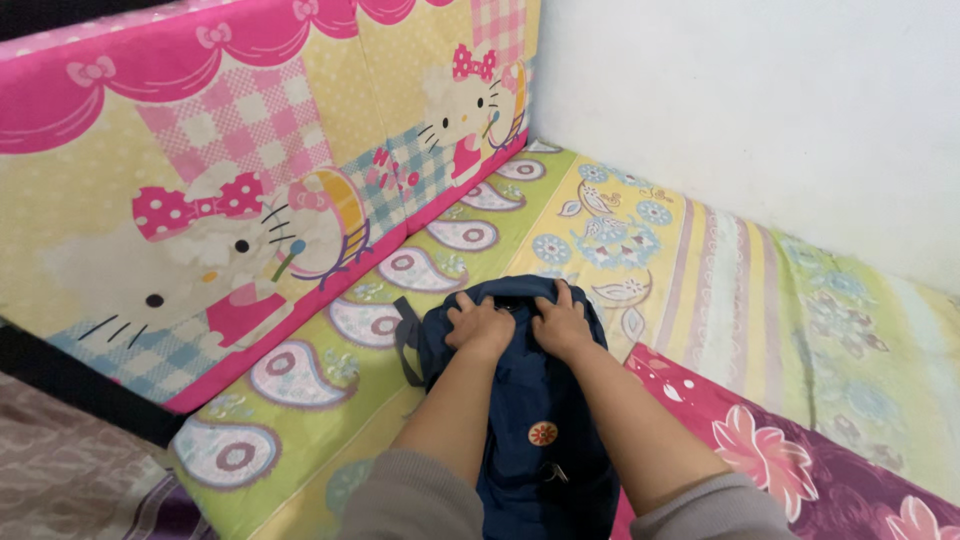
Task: The person kneels beside a bed and unzips a navy backpack, then removes items one at a time, including a pink water bottle, a purple umbrella, a small fan, a hairbrush, and a wallet, placing each on a floral mat on the bed. The clip ends while items are still being arranged.
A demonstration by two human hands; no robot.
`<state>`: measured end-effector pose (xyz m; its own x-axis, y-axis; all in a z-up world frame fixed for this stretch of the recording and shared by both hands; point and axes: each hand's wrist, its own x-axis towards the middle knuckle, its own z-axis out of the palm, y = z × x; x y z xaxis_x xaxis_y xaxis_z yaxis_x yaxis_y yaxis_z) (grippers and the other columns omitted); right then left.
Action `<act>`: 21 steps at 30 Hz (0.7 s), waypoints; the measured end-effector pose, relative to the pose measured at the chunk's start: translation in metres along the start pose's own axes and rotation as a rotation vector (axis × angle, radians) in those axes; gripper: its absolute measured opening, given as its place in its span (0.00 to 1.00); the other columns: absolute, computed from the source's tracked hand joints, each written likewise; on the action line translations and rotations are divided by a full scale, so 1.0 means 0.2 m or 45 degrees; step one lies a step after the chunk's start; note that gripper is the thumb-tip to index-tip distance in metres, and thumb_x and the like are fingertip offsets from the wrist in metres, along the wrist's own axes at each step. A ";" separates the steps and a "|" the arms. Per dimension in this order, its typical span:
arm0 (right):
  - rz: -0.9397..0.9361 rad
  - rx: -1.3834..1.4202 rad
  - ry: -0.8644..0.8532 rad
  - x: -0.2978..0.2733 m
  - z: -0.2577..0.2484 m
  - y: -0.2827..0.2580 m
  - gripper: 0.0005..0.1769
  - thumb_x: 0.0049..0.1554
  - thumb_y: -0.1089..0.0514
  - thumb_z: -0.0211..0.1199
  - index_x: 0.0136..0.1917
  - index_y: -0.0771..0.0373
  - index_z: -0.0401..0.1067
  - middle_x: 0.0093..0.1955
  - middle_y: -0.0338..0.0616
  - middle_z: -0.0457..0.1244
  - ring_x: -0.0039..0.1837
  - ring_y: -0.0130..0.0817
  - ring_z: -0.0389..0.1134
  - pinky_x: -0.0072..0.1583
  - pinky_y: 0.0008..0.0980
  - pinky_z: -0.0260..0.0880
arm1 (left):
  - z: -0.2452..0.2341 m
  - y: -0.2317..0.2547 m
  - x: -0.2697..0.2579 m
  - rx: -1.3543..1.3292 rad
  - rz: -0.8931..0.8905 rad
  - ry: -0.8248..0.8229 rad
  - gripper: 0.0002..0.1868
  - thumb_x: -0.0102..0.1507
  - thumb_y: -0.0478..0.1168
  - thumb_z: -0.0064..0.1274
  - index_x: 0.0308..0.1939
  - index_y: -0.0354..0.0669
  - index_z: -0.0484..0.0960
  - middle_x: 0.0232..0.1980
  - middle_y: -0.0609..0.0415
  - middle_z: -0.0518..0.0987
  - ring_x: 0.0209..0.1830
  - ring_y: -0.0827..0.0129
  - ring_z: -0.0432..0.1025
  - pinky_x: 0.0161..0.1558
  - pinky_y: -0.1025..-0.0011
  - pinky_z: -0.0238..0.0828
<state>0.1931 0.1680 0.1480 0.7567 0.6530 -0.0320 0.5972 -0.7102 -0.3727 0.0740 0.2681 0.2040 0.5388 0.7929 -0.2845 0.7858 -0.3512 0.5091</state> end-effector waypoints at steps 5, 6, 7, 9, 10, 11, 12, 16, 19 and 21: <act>0.184 -0.037 -0.154 0.10 0.03 -0.12 0.31 0.59 0.37 0.51 0.73 0.44 0.67 0.87 0.47 0.32 0.83 0.58 0.38 0.76 0.58 0.48 | -0.06 0.00 0.02 0.036 -0.044 -0.081 0.29 0.66 0.55 0.43 0.71 0.60 0.73 0.80 0.54 0.52 0.78 0.52 0.51 0.64 0.43 0.63; 0.212 -0.050 -0.143 0.11 0.05 -0.14 0.32 0.59 0.36 0.50 0.73 0.45 0.68 0.87 0.47 0.32 0.83 0.57 0.37 0.76 0.58 0.46 | -0.07 0.01 0.03 0.043 -0.076 -0.129 0.29 0.66 0.56 0.44 0.71 0.60 0.73 0.79 0.54 0.53 0.78 0.53 0.51 0.63 0.44 0.63; 0.240 -0.063 -0.133 0.12 0.06 -0.15 0.32 0.60 0.35 0.49 0.72 0.46 0.69 0.87 0.47 0.32 0.84 0.56 0.36 0.77 0.58 0.44 | -0.09 0.02 0.03 0.049 -0.107 -0.177 0.30 0.65 0.56 0.45 0.71 0.60 0.73 0.79 0.55 0.54 0.78 0.54 0.52 0.63 0.45 0.63; 0.324 0.036 -0.142 0.16 0.08 -0.16 0.33 0.58 0.34 0.50 0.72 0.46 0.70 0.86 0.44 0.37 0.83 0.54 0.40 0.77 0.56 0.44 | -0.09 0.03 0.05 0.015 -0.130 -0.215 0.29 0.65 0.54 0.44 0.72 0.62 0.72 0.80 0.55 0.52 0.79 0.54 0.50 0.64 0.42 0.61; 0.362 0.083 -0.147 0.18 0.09 -0.16 0.34 0.57 0.34 0.50 0.72 0.46 0.71 0.85 0.42 0.39 0.82 0.53 0.41 0.77 0.55 0.44 | -0.09 0.03 0.06 -0.005 -0.143 -0.232 0.29 0.65 0.53 0.43 0.72 0.63 0.72 0.81 0.55 0.51 0.79 0.54 0.49 0.65 0.41 0.60; 0.379 0.145 -0.163 0.20 0.09 -0.16 0.34 0.56 0.34 0.51 0.71 0.45 0.71 0.85 0.40 0.40 0.82 0.53 0.41 0.78 0.55 0.43 | -0.09 0.03 0.08 -0.018 -0.148 -0.238 0.29 0.65 0.52 0.43 0.73 0.65 0.70 0.82 0.55 0.48 0.80 0.53 0.47 0.66 0.41 0.58; 0.400 0.206 -0.179 0.21 0.08 -0.14 0.34 0.55 0.35 0.53 0.71 0.44 0.71 0.84 0.38 0.40 0.82 0.52 0.40 0.78 0.55 0.42 | -0.09 0.03 0.09 -0.030 -0.151 -0.248 0.30 0.66 0.52 0.42 0.74 0.67 0.69 0.83 0.56 0.46 0.81 0.53 0.45 0.67 0.40 0.56; 0.430 0.374 -0.190 0.22 0.11 -0.09 0.34 0.51 0.37 0.55 0.69 0.43 0.74 0.85 0.33 0.39 0.82 0.49 0.39 0.78 0.55 0.40 | -0.06 0.00 0.15 -0.054 -0.141 -0.296 0.30 0.67 0.50 0.38 0.75 0.69 0.67 0.85 0.57 0.41 0.82 0.52 0.42 0.69 0.38 0.52; 0.371 0.475 -0.159 0.16 0.12 -0.05 0.38 0.47 0.38 0.61 0.70 0.44 0.71 0.84 0.32 0.40 0.81 0.50 0.39 0.77 0.54 0.39 | -0.05 -0.05 0.15 -0.080 -0.101 -0.317 0.32 0.65 0.47 0.41 0.75 0.72 0.66 0.85 0.55 0.39 0.83 0.49 0.39 0.71 0.37 0.49; 0.360 0.434 -0.185 0.12 0.11 -0.04 0.38 0.46 0.38 0.60 0.70 0.43 0.72 0.85 0.32 0.38 0.82 0.50 0.39 0.78 0.55 0.39 | -0.03 -0.06 0.13 -0.074 -0.076 -0.312 0.30 0.65 0.49 0.41 0.74 0.74 0.68 0.84 0.55 0.42 0.83 0.50 0.41 0.72 0.39 0.50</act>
<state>0.2011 0.1960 0.1307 0.8175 0.4934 -0.2970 0.2327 -0.7548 -0.6133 0.0768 0.2954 0.1960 0.5552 0.6645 -0.5002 0.8033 -0.2727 0.5295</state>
